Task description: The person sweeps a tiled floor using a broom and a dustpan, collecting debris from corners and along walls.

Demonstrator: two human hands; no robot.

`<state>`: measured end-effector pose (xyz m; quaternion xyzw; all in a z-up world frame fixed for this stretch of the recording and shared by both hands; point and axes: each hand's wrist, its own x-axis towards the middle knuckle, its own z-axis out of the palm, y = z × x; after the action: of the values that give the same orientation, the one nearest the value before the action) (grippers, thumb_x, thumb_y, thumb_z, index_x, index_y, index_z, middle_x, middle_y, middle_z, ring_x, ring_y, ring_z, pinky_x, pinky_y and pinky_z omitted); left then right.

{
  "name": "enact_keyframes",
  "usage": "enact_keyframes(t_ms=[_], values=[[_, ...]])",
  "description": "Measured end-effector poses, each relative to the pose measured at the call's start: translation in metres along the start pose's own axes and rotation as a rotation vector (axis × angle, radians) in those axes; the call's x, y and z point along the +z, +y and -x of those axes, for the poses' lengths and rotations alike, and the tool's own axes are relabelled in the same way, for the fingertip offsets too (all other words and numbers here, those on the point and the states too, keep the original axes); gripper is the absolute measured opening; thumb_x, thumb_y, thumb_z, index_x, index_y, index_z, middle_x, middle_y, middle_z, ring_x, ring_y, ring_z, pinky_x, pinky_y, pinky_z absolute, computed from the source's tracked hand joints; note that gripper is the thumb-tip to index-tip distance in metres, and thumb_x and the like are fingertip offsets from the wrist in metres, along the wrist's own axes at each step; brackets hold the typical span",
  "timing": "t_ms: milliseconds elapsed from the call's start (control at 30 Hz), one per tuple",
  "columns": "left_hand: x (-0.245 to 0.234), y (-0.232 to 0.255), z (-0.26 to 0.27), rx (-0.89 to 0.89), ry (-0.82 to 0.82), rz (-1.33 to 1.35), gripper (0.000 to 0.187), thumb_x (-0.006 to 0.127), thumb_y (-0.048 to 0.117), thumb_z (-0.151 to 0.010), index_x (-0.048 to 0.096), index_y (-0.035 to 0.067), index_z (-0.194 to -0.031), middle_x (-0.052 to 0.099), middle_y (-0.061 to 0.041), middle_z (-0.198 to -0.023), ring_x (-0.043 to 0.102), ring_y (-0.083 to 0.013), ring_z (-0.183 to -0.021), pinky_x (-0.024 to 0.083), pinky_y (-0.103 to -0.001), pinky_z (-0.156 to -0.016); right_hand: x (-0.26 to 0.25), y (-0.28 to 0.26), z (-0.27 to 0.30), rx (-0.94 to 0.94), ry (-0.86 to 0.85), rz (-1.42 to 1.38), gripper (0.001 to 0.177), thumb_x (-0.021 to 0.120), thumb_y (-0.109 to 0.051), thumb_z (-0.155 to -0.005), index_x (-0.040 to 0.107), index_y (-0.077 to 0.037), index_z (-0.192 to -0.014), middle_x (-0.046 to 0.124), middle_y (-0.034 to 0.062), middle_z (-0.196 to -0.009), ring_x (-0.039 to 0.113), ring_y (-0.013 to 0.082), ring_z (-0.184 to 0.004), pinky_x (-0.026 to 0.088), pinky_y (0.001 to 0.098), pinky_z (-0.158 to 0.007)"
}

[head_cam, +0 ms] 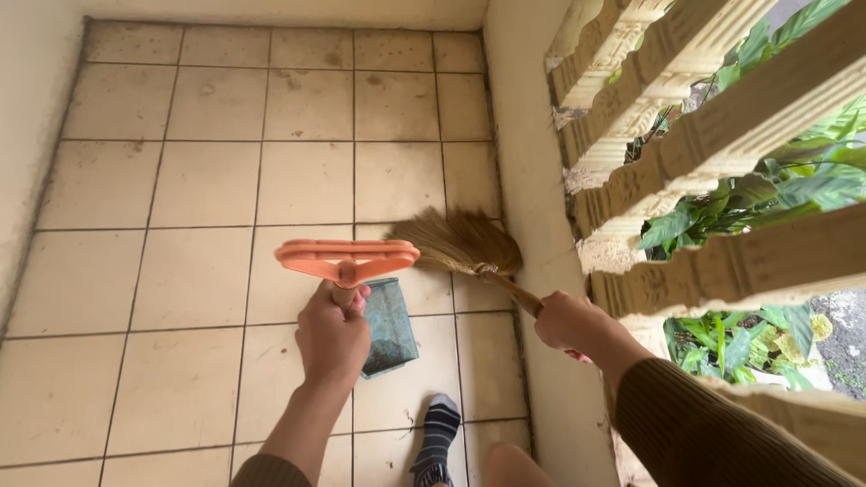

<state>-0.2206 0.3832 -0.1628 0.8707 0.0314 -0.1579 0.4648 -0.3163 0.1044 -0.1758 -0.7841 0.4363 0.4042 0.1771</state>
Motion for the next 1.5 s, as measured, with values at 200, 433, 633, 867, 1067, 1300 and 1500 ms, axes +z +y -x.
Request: enact_keyframes(t_ms=[200, 433, 633, 867, 1067, 1300, 1500], values=[[0.002, -0.041, 0.041, 0.065, 0.124, 0.033, 0.012, 0.059, 0.009, -0.095, 0.068, 0.011, -0.103, 0.078, 0.0, -0.096, 0.075, -0.0194, -0.091, 0.056, -0.038, -0.08, 0.026, 0.012, 0.051, 0.039, -0.132, -0.293, 0.032, 0.045, -0.033, -0.106, 0.064, -0.007, -0.109, 0.05, 0.0068, -0.062, 0.047, 0.0185, -0.05, 0.04, 0.0342, -0.043], [0.003, -0.064, 0.067, -0.067, 0.155, 0.178, 0.013, 0.057, 0.012, -0.098, 0.065, 0.011, -0.109, 0.076, -0.002, -0.096, 0.075, -0.0177, -0.092, 0.057, -0.038, -0.081, 0.057, 0.01, 0.072, -0.093, -0.301, -0.33, 0.011, 0.062, -0.021, -0.096, 0.062, -0.01, -0.099, 0.048, 0.0035, -0.058, 0.044, 0.0143, -0.046, 0.036, 0.0305, -0.041], [0.006, -0.087, 0.071, -0.093, 0.152, 0.249, 0.007, 0.06, 0.011, -0.098, 0.061, 0.005, -0.094, 0.077, -0.003, -0.098, 0.076, -0.0153, -0.092, 0.059, -0.033, -0.085, 0.026, 0.002, 0.103, -0.07, -0.476, -0.443, 0.016, 0.063, -0.02, -0.097, 0.058, -0.005, -0.1, 0.051, 0.003, -0.058, 0.044, 0.0113, -0.044, 0.037, 0.0267, -0.039], [0.004, -0.079, 0.08, -0.155, 0.128, 0.261, 0.007, 0.062, 0.009, -0.097, 0.06, 0.006, -0.091, 0.077, -0.004, -0.1, 0.076, -0.0156, -0.092, 0.059, -0.033, -0.083, -0.047, 0.028, 0.148, -0.162, -0.381, -0.396, 0.025, 0.058, -0.03, -0.097, 0.07, -0.02, -0.117, 0.052, 0.005, -0.057, 0.034, 0.0108, -0.04, 0.027, 0.0269, -0.037], [0.012, -0.082, 0.081, -0.098, 0.126, 0.221, 0.006, 0.066, 0.011, -0.094, 0.064, 0.006, -0.097, 0.078, -0.006, -0.104, 0.076, -0.0179, -0.095, 0.059, -0.035, -0.084, -0.068, 0.042, 0.136, -0.198, -0.208, -0.431, 0.048, 0.059, -0.031, -0.099, 0.054, 0.009, -0.124, 0.054, 0.0071, -0.063, 0.04, 0.0126, -0.044, 0.031, 0.0303, -0.038], [0.011, -0.088, 0.077, -0.106, 0.086, 0.126, 0.011, 0.065, 0.014, -0.095, 0.066, 0.004, -0.101, 0.079, -0.006, -0.104, 0.077, -0.0199, -0.09, 0.059, -0.036, -0.082, -0.008, 0.017, 0.096, -0.235, 0.283, 0.207, 0.035, 0.057, -0.024, -0.099, 0.063, 0.004, -0.118, 0.067, 0.0122, -0.078, 0.06, 0.018, -0.061, 0.049, 0.0334, -0.05], [0.013, -0.08, 0.078, -0.109, 0.061, 0.119, 0.014, 0.063, 0.015, -0.097, 0.067, 0.004, -0.104, 0.079, -0.006, -0.102, 0.077, -0.0195, -0.09, 0.058, -0.036, -0.082, 0.073, 0.012, 0.056, -0.331, 0.284, 0.413, 0.028, 0.055, -0.019, -0.099, 0.07, -0.001, -0.113, 0.074, 0.0148, -0.091, 0.074, 0.0216, -0.075, 0.062, 0.0352, -0.06]])
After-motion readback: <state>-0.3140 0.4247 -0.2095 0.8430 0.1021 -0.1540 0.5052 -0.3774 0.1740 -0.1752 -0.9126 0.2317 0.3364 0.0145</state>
